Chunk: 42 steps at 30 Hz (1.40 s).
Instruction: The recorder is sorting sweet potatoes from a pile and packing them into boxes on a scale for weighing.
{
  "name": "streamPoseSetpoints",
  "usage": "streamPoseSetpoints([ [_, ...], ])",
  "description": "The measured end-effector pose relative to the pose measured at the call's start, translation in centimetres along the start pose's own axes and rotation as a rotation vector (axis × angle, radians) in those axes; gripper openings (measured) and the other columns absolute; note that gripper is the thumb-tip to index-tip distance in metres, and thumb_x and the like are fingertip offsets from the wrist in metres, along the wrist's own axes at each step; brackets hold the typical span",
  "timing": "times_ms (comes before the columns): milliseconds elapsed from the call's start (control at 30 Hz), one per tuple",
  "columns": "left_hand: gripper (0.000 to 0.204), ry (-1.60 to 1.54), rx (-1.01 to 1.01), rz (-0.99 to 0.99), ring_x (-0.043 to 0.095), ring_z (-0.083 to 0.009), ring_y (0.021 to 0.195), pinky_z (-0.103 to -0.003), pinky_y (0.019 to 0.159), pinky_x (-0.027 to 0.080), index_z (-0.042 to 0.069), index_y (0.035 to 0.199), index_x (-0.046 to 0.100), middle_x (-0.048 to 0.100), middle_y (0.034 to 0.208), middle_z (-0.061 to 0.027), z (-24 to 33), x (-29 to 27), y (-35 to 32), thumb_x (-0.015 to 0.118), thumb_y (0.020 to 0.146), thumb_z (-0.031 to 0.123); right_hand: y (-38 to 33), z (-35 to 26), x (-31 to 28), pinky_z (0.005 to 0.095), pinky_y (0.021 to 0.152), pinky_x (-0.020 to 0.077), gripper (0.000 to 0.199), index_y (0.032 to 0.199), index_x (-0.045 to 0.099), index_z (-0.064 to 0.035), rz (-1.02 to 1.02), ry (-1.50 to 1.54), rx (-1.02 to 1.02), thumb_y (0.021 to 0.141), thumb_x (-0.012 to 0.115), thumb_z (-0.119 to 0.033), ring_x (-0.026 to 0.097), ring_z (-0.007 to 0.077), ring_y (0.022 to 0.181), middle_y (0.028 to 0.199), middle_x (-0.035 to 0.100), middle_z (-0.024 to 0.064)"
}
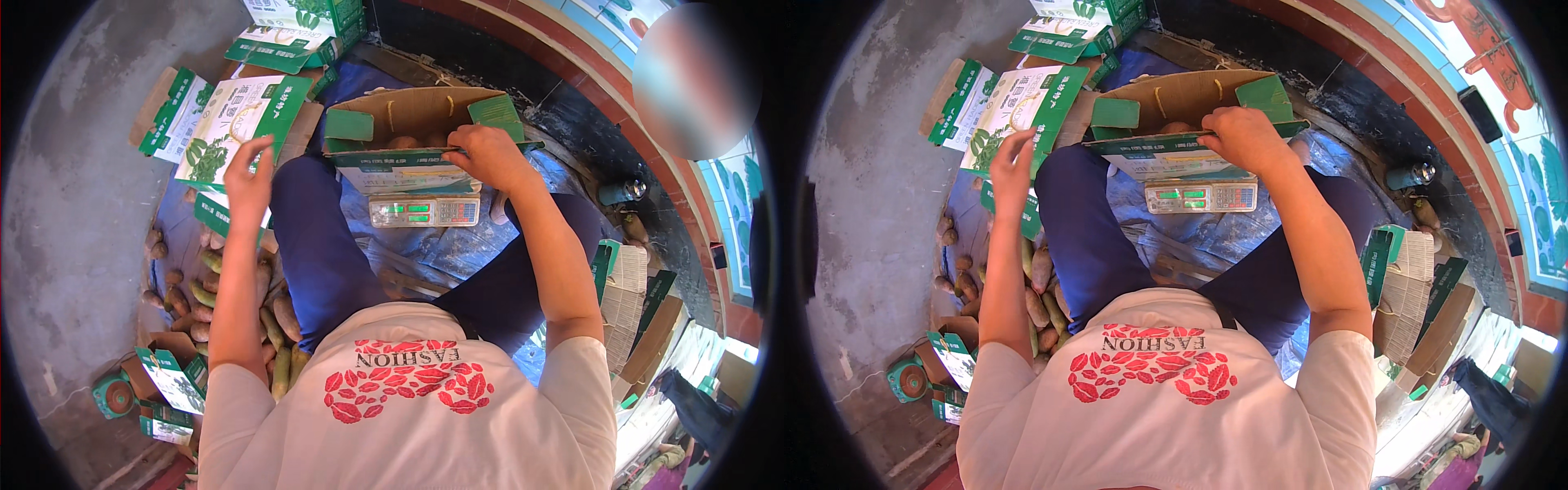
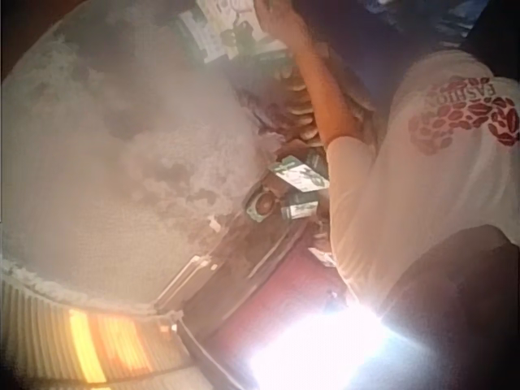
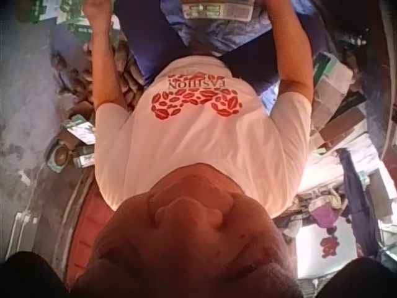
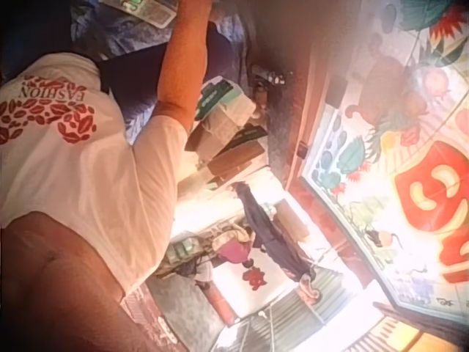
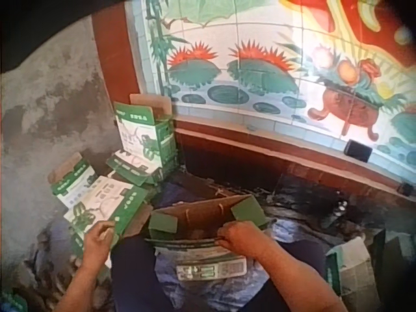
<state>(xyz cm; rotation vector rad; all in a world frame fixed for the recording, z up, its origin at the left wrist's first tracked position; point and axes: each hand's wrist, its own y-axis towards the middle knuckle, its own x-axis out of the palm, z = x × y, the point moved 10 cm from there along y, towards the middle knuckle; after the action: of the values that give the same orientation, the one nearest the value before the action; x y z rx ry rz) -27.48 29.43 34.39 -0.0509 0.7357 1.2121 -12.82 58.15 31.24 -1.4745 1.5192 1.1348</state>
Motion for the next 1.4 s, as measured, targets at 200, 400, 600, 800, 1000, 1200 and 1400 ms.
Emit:
streamPoseSetpoints([
  [200,0.019,0.135,-0.224,0.022,0.063,-0.0167,0.088,-0.029,0.08,0.048,-0.001,0.103,0.063,0.066,0.095,-0.0104,-10.7,-5.2,-5.5,0.057,0.088,0.01,0.0,0.2,0.1,0.0428,0.073,0.0474,0.02,0.087,0.063,-0.0048,-0.024,-0.014,0.023,0.081,0.064,-0.024,0.06,0.0331,0.083,0.084,0.062,0.0125],
  [400,0.018,0.385,-0.341,-0.01,0.066,-0.0282,0.081,-0.036,0.072,0.05,0.001,0.095,0.064,0.067,0.085,-0.0161,-22.1,-8.4,-14.8,0.057,0.088,0.016,0.1,-0.1,-0.1,0.0428,0.072,0.0474,0.02,0.087,0.063,-0.0049,-0.017,-0.001,0.01,0.081,0.064,-0.024,0.06,0.0335,0.083,0.085,0.062,0.0125],
  [600,0.02,0.635,-0.513,-0.242,0.064,-0.0363,0.083,-0.043,0.073,0.05,0.007,0.091,0.065,0.065,0.087,-0.0197,-29.4,-7.7,-23.7,0.058,0.083,0.024,-0.2,0.2,-0.2,0.0423,0.072,0.0475,0.021,0.088,0.063,-0.0049,-0.014,-0.012,0.033,0.081,0.065,-0.025,0.06,0.0334,0.082,0.084,0.063,0.0126],
  [800,0.024,0.658,-0.763,-0.375,0.064,-0.036,0.088,-0.043,0.077,0.05,0.008,0.093,0.065,0.067,0.089,-0.0175,-34.8,-7.7,-32.3,0.06,0.079,0.027,0.2,0.1,0.0,0.0421,0.072,0.0476,0.024,0.088,0.063,-0.0051,0.001,-0.021,0.029,0.082,0.065,-0.028,0.061,0.0331,0.082,0.085,0.063,0.0127],
  [1000,0.028,0.652,-0.81,-0.489,0.064,-0.0336,0.09,-0.041,0.081,0.05,0.006,0.095,0.066,0.067,0.092,-0.0177,-33.3,-6.1,-34.5,0.061,0.077,0.028,-0.3,0.3,-0.3,0.0418,0.071,0.0478,0.028,0.088,0.064,-0.005,0.011,-0.018,0.05,0.083,0.064,-0.032,0.061,0.033,0.081,0.085,0.063,0.0129],
  [1200,0.027,0.581,-0.902,-0.553,0.065,-0.0302,0.09,-0.039,0.081,0.05,0.007,0.091,0.069,0.068,0.092,-0.0166,-36.6,-5.8,-38.5,0.062,0.078,0.028,0.1,0.1,-0.2,0.0415,0.07,0.048,0.03,0.087,0.064,-0.0051,0.015,-0.018,0.038,0.084,0.063,-0.035,0.061,0.0333,0.08,0.083,0.063,0.0128],
  [1400,0.026,0.515,-0.979,-0.599,0.066,-0.0258,0.09,-0.035,0.08,0.051,0.003,0.093,0.069,0.069,0.093,-0.0156,-37.0,-4.8,-40.6,0.063,0.078,0.024,0.1,0.1,-0.2,0.0418,0.069,0.0479,0.031,0.086,0.063,-0.0051,0.012,-0.031,0.037,0.084,0.062,-0.037,0.061,0.0334,0.079,0.082,0.063,0.013],
])
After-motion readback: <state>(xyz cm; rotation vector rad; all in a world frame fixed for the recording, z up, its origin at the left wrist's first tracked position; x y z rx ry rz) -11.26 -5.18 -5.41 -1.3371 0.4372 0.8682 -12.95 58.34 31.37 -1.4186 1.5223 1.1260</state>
